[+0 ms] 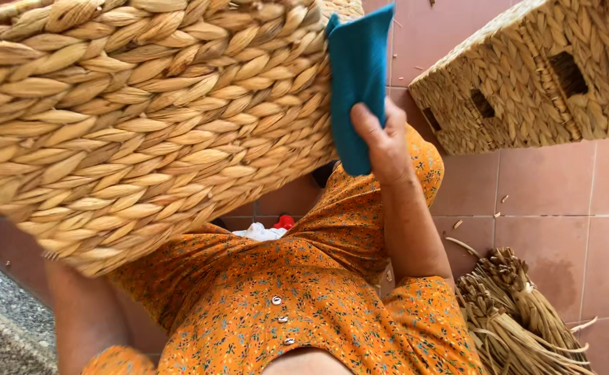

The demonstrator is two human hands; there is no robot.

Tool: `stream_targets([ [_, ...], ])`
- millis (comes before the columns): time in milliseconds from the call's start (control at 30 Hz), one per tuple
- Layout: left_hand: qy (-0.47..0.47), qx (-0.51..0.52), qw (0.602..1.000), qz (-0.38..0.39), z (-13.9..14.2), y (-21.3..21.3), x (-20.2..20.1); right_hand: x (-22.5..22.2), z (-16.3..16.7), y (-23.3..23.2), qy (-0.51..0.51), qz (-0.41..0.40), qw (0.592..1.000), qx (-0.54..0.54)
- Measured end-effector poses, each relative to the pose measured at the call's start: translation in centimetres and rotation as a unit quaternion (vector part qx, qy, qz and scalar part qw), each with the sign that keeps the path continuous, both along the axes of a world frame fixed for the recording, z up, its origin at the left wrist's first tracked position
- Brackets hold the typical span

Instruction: The person sits on the floor and wipes woven water-hyacinth storage baskets one at a time with a blue cloth, turning each basket to clean its sides. They briefly pick up scissors and trim stray fibers, then resume wiping more baskets.

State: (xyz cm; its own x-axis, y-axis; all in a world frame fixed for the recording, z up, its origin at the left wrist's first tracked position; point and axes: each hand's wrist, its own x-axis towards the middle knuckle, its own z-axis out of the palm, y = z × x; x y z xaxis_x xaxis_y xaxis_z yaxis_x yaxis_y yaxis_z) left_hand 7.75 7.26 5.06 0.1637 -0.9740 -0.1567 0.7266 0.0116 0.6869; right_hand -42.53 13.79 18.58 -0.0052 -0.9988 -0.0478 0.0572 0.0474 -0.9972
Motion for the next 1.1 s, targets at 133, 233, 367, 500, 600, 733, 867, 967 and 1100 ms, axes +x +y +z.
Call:
stream_targets([
  [133,-0.017,0.026,0.999,0.029,-0.6,5.7,2.8,1.7,-3.3,3.8,-0.011,-0.005,0.995,0.102],
  [233,-0.02,0.086,0.996,0.031,-3.0,10.5,2.1,1.5,-5.2,4.5,0.004,-0.036,0.989,0.144],
  [367,-0.008,0.16,0.987,-0.001,-6.9,12.8,-2.8,-0.8,-6.7,2.7,0.023,-0.079,0.986,0.144],
  [500,-0.007,0.184,0.982,-0.043,-7.7,11.3,-9.3,-4.4,-7.4,-0.3,0.076,-0.099,0.988,0.088],
  [600,-0.027,0.185,0.981,-0.056,-6.8,9.5,-13.6,-6.6,-7.2,-2.8,0.162,-0.075,0.984,-0.015],
  [733,-0.07,0.132,0.987,-0.058,-6.3,6.5,-17.6,-6.4,-7.4,-6.2,0.432,-0.111,0.892,-0.076],
  [867,-0.353,0.074,0.93,-0.078,-7.4,8.9,-20.0,-0.5,-8.9,-6.2,0.554,-0.121,0.812,-0.137],
  [967,-0.455,0.066,0.883,-0.097,-8.6,10.7,-20.4,5.3,-9.2,-1.9,0.553,-0.095,0.785,-0.262],
  [1100,-0.228,0.139,0.942,-0.204,-9.5,8.5,-18.8,11.0,-7.6,2.9,0.465,0.101,0.779,-0.409],
])
